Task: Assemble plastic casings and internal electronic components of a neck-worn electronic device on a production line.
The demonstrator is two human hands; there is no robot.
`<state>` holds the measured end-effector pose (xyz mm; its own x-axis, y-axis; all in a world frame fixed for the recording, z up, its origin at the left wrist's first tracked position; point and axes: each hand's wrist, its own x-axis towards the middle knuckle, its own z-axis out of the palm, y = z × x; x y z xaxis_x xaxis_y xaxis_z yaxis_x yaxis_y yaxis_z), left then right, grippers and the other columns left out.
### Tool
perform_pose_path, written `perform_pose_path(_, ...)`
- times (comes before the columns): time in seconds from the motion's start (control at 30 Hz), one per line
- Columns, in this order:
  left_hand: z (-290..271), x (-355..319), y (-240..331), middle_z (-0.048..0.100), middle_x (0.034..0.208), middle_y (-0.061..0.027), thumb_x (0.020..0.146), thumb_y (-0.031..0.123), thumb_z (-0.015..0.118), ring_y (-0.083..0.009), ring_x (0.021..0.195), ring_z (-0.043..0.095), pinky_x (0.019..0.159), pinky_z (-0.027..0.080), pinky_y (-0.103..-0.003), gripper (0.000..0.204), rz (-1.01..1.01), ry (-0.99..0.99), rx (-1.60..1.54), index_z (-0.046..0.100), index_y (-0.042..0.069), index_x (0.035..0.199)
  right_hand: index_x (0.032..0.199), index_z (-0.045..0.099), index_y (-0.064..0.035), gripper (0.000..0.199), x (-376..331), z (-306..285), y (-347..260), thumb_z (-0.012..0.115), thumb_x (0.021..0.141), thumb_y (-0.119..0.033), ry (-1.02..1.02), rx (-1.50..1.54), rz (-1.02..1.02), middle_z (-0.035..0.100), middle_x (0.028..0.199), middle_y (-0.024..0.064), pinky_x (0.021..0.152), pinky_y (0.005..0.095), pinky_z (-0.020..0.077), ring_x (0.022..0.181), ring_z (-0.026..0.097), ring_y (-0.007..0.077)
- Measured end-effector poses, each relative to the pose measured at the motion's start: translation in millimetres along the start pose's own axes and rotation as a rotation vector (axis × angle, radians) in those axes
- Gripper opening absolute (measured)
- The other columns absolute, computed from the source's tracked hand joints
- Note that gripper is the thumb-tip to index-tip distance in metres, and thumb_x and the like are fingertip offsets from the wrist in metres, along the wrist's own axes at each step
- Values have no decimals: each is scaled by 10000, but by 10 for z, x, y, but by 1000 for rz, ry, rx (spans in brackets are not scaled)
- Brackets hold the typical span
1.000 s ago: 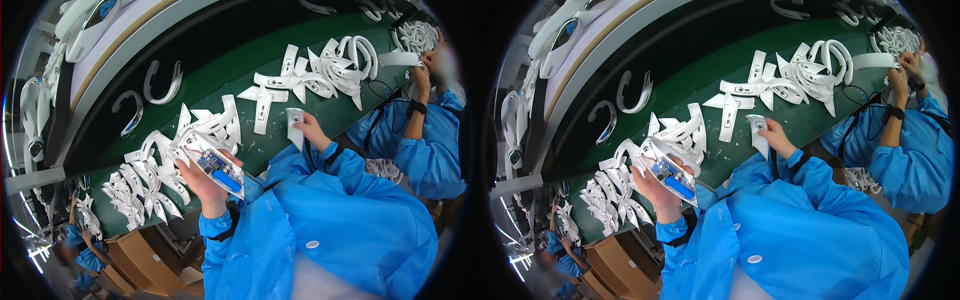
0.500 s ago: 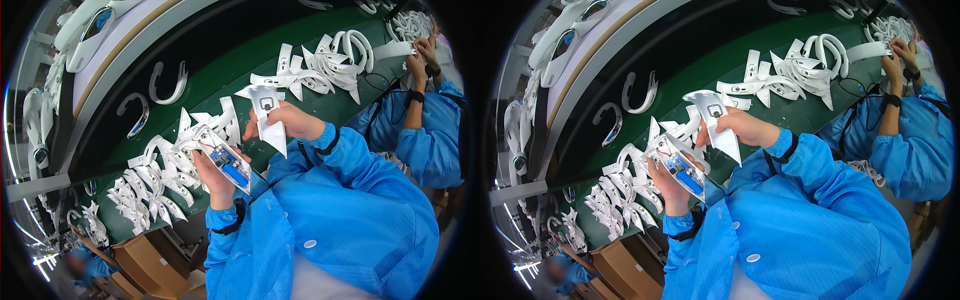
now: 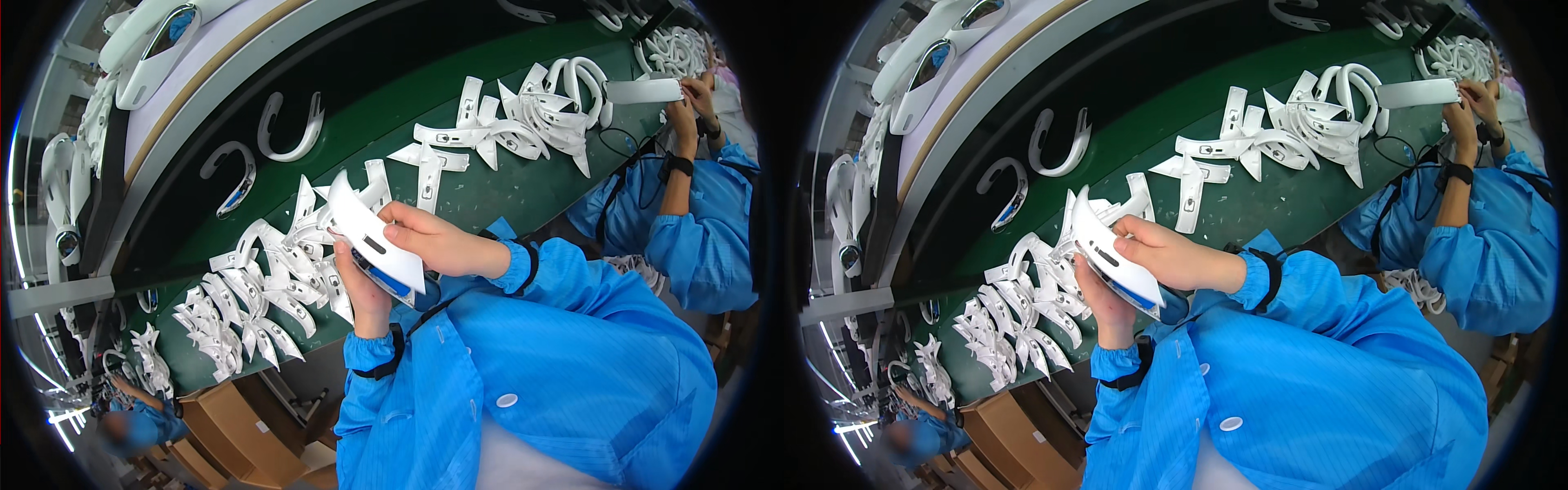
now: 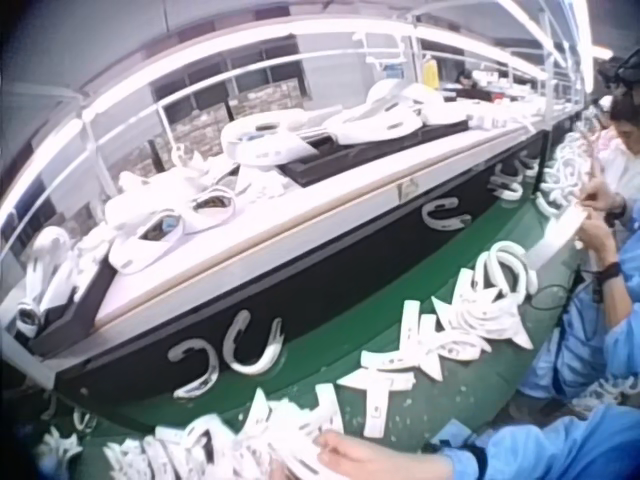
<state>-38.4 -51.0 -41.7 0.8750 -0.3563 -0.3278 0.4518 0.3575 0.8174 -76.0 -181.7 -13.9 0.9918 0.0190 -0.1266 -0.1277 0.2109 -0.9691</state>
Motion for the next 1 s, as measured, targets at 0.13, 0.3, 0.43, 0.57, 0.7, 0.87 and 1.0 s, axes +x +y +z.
perform_pose_path(0.13,-132,50,-133,532,1099,-104,912,389,428,-196,974,544,833,447,-317,512,-6,114,-33,384,2,1244,1037,506,-7,227,-31,57,52,451,924,-196,-15,-351,35,557,892,87,677,288,453,776,560,151)
perform_pose_path(0.3,-4,-8,34,548,1035,-99,851,154,568,-160,907,551,769,459,-277,449,49,49,76,385,-9,1227,1109,476,-18,393,-167,78,-12,610,814,-240,147,-837,-217,530,931,85,687,319,452,806,559,187)
perform_pose_path(0.43,-41,-23,46,560,986,-104,835,163,594,-146,885,540,755,447,-266,462,32,-48,-26,398,-17,1213,1255,328,-8,600,-26,-45,279,601,828,-329,10,-257,-166,468,1077,140,811,308,430,1012,475,214)
perform_pose_path(0.57,-8,9,47,553,982,-129,835,210,603,-149,868,526,729,424,-257,497,202,102,298,391,-39,1210,1367,237,-7,559,23,73,357,470,925,-256,-171,146,-42,443,1225,129,893,306,400,1081,460,183)
perform_pose_path(0.7,69,-51,282,586,948,-168,847,237,584,-194,808,580,709,456,-290,562,233,119,881,337,-25,1279,1396,177,2,546,-9,17,208,405,949,-214,-254,247,124,345,1350,157,1003,308,307,1223,362,208)
perform_pose_path(0.87,121,-269,422,584,1040,-279,791,159,635,-335,922,621,744,486,-375,820,132,0,1140,107,-15,1394,1417,99,2,548,14,21,510,297,974,-253,-235,314,17,185,1452,177,1081,301,178,1338,197,221)
perform_pose_path(1.0,196,-403,357,594,1026,-258,781,141,630,-325,911,623,763,487,-355,841,233,2,1122,84,-4,1405,1420,81,-6,545,-51,-13,250,273,985,-271,-269,247,96,165,1470,125,1086,290,164,1345,176,203)
